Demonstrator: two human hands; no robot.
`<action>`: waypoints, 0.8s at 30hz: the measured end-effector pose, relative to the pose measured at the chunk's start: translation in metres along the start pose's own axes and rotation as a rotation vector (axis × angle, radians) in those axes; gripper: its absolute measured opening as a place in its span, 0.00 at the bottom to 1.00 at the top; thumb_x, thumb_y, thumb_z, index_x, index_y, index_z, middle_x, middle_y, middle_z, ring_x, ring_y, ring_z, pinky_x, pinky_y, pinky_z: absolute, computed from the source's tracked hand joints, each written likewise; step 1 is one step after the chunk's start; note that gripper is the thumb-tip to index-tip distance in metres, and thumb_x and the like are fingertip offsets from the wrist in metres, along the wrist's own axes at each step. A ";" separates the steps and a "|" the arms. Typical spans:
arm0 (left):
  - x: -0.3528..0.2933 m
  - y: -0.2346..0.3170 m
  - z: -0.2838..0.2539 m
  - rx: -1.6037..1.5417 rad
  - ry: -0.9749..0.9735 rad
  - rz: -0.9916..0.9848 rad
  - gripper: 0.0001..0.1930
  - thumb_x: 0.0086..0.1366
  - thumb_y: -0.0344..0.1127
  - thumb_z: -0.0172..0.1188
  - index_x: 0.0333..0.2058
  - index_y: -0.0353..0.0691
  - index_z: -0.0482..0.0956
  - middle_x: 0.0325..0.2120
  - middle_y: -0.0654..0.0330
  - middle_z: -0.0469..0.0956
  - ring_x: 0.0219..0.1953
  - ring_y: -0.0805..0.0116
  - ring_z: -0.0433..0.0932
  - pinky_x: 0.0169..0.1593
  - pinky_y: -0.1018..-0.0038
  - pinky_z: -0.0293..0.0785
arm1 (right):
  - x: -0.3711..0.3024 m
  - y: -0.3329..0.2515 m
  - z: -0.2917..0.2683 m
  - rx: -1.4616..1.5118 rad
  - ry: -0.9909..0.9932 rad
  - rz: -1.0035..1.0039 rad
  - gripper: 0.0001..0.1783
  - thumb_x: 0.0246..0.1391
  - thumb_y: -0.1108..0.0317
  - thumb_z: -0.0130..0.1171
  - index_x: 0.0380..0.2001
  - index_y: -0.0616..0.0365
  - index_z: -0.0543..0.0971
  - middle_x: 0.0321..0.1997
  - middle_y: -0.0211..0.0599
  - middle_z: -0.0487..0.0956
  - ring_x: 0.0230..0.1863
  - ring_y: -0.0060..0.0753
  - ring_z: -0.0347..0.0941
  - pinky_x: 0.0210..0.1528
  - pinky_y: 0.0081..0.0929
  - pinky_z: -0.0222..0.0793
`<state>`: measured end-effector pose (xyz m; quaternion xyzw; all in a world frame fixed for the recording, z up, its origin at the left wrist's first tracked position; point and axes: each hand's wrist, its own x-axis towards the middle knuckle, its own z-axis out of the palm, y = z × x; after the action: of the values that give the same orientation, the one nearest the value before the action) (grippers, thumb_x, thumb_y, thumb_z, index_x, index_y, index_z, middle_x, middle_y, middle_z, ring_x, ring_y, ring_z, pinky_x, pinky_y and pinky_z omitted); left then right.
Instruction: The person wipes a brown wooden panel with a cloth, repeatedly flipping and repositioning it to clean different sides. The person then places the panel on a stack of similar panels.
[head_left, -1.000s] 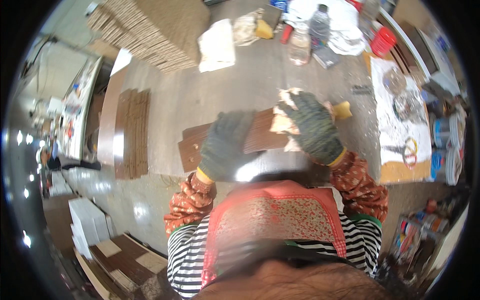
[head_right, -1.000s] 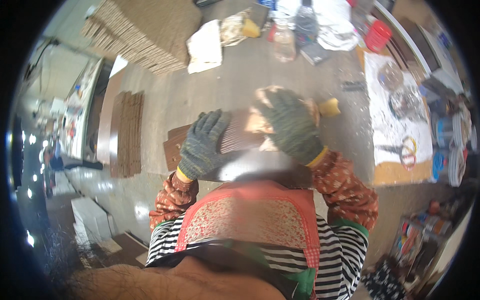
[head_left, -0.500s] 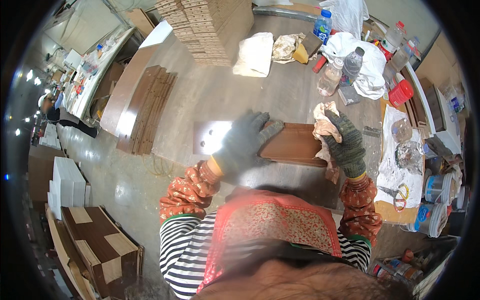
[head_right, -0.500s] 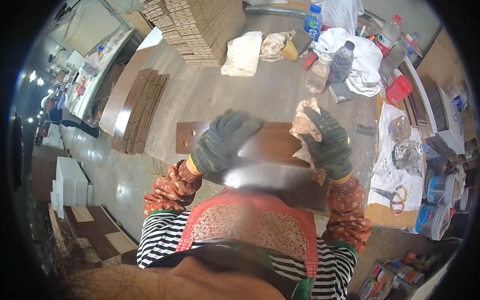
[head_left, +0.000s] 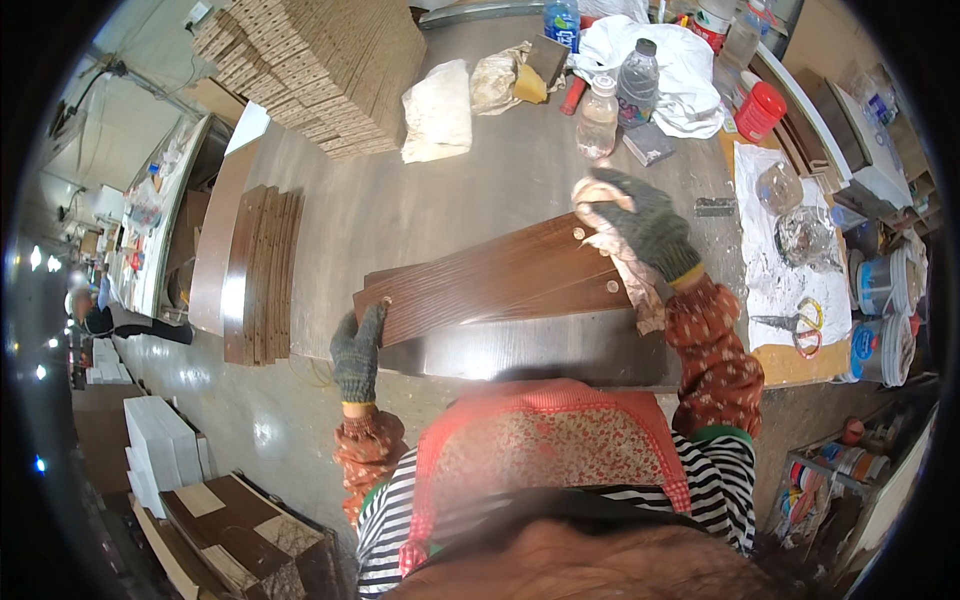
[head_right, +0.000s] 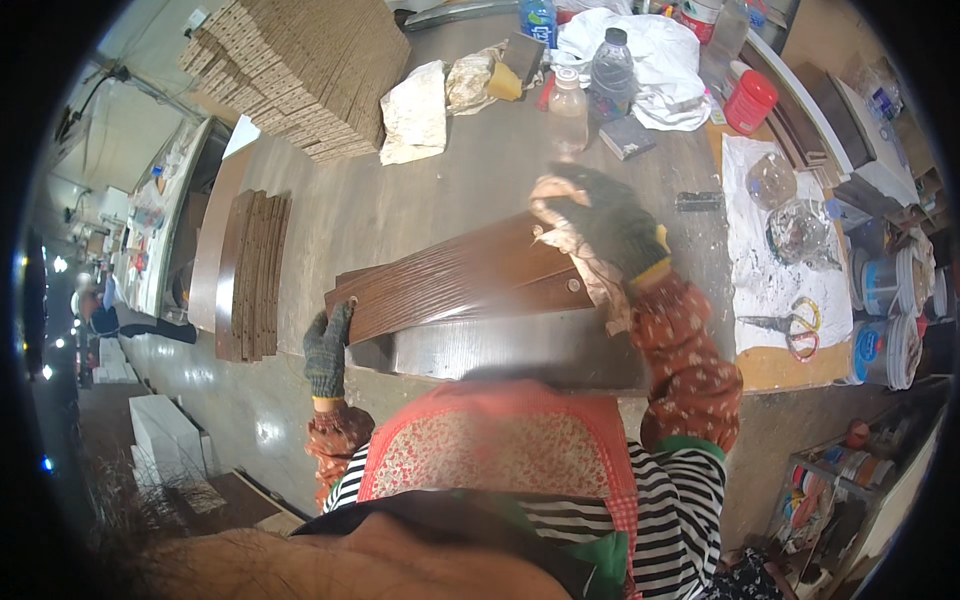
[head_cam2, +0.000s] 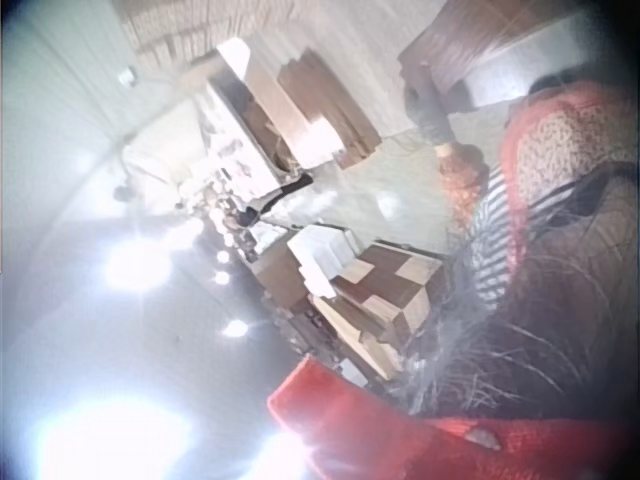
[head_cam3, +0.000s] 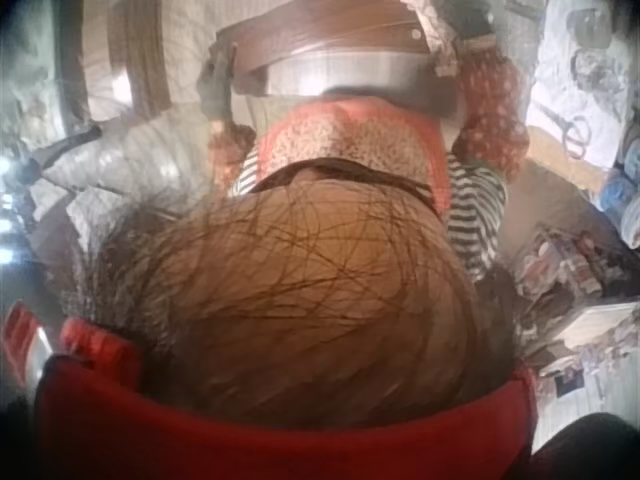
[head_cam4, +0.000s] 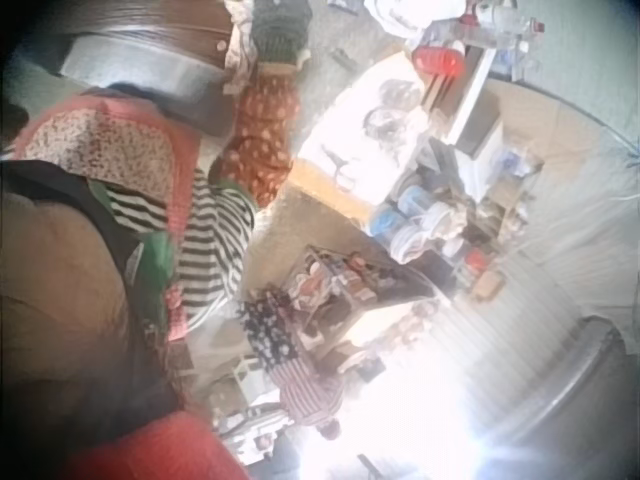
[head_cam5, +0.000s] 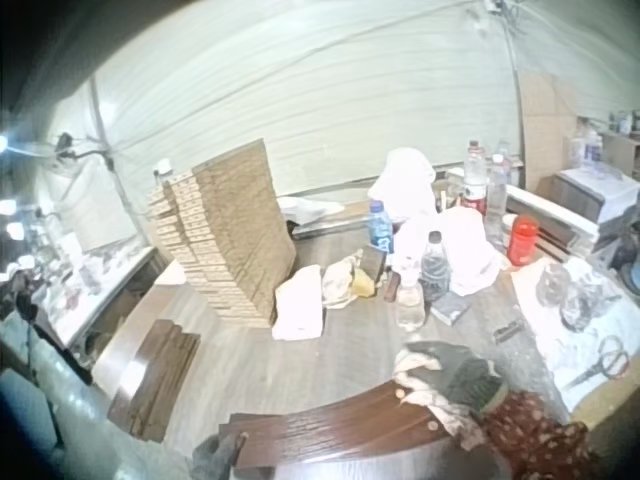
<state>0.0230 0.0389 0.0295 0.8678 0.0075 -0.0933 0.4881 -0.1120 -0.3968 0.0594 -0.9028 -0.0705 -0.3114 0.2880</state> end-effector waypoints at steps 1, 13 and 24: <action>-0.007 0.000 -0.003 0.044 0.001 -0.011 0.27 0.64 0.51 0.69 0.44 0.28 0.81 0.30 0.57 0.82 0.33 0.70 0.82 0.36 0.73 0.79 | 0.002 0.005 0.006 0.137 -0.054 0.094 0.20 0.53 0.67 0.69 0.50 0.56 0.80 0.50 0.37 0.82 0.56 0.38 0.78 0.59 0.35 0.74; -0.058 -0.007 -0.026 -0.201 -0.056 0.203 0.15 0.64 0.30 0.68 0.47 0.32 0.79 0.39 0.57 0.83 0.41 0.72 0.81 0.44 0.73 0.78 | 0.001 0.020 -0.017 0.285 -0.144 0.362 0.30 0.55 0.67 0.70 0.61 0.61 0.74 0.58 0.38 0.80 0.56 0.31 0.77 0.61 0.30 0.73; -0.017 0.007 -0.033 0.871 0.046 0.983 0.27 0.63 0.24 0.53 0.59 0.56 0.79 0.64 0.64 0.73 0.70 0.56 0.65 0.70 0.58 0.59 | -0.087 -0.027 -0.034 0.371 0.016 0.357 0.29 0.49 0.75 0.71 0.58 0.57 0.78 0.57 0.37 0.81 0.55 0.33 0.78 0.59 0.30 0.74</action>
<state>0.0123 0.0649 0.0553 0.8901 -0.4179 0.1645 0.0776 -0.2068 -0.3894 0.0413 -0.8302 0.0362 -0.2447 0.4995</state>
